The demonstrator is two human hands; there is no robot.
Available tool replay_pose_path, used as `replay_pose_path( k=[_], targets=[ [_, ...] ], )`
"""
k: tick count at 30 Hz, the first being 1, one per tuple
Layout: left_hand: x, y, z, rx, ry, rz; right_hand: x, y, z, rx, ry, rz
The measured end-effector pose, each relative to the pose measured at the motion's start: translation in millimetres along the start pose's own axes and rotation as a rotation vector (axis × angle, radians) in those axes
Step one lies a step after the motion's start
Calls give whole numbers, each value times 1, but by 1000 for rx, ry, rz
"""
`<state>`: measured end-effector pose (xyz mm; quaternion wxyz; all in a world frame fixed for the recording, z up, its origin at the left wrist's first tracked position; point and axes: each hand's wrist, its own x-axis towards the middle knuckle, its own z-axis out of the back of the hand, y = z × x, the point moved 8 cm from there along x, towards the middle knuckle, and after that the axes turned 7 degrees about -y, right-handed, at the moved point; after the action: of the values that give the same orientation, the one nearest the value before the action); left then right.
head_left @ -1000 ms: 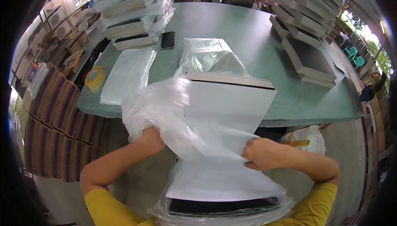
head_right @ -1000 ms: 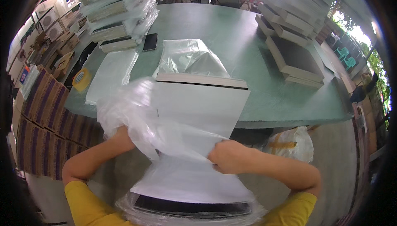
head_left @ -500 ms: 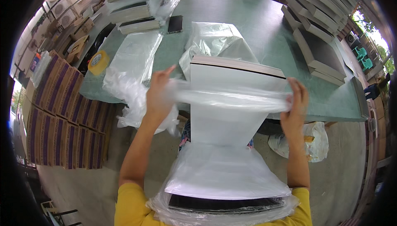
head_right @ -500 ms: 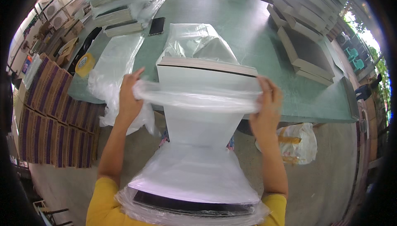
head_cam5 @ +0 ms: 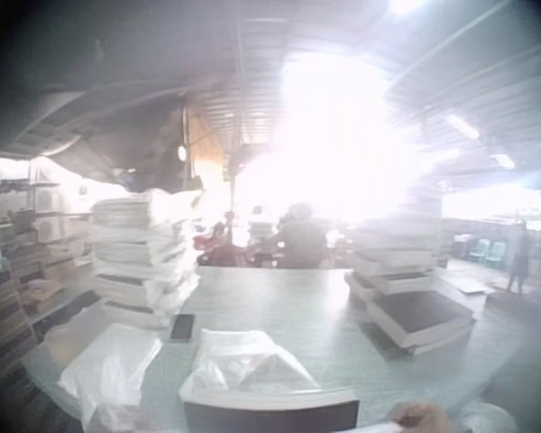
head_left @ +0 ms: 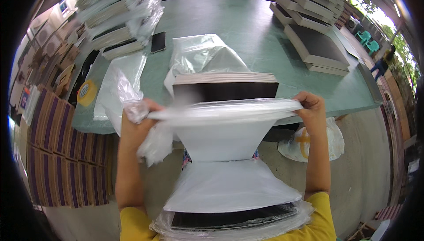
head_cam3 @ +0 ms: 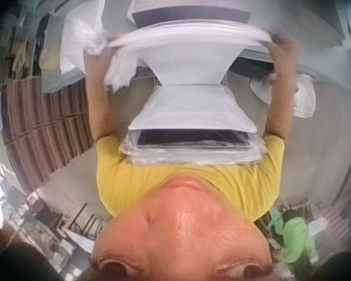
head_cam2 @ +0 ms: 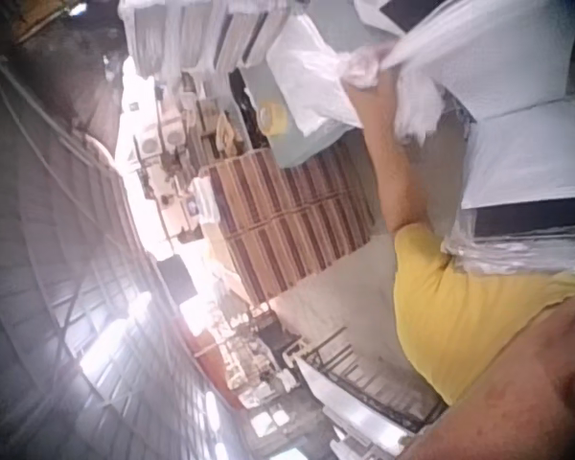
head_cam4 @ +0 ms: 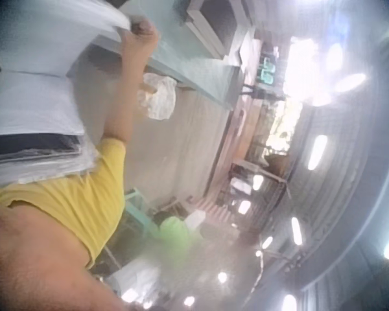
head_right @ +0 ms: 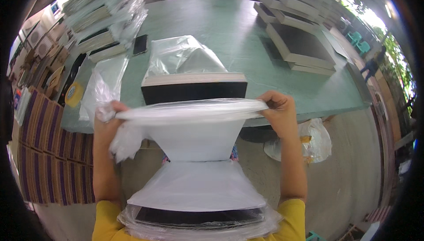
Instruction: The person wraps stacks of illustration boards by pulling large plastic bags over them and tucking the edges around the boards.
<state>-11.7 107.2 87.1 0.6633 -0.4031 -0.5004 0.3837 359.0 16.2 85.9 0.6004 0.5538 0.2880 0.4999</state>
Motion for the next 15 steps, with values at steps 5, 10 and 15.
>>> replay_pose_path(
  k=[5, 10, 15],
  targets=[
    [-58, 76, -20, -437, 401, 625, -46, -64, -32, 486, 561, -403],
    [-151, 235, -62, -505, 462, 959, -124, -285, -47, -395, 599, -451],
    [-150, 249, -73, 178, 333, 532, -150, -341, -56, -560, 69, -609]
  ],
)
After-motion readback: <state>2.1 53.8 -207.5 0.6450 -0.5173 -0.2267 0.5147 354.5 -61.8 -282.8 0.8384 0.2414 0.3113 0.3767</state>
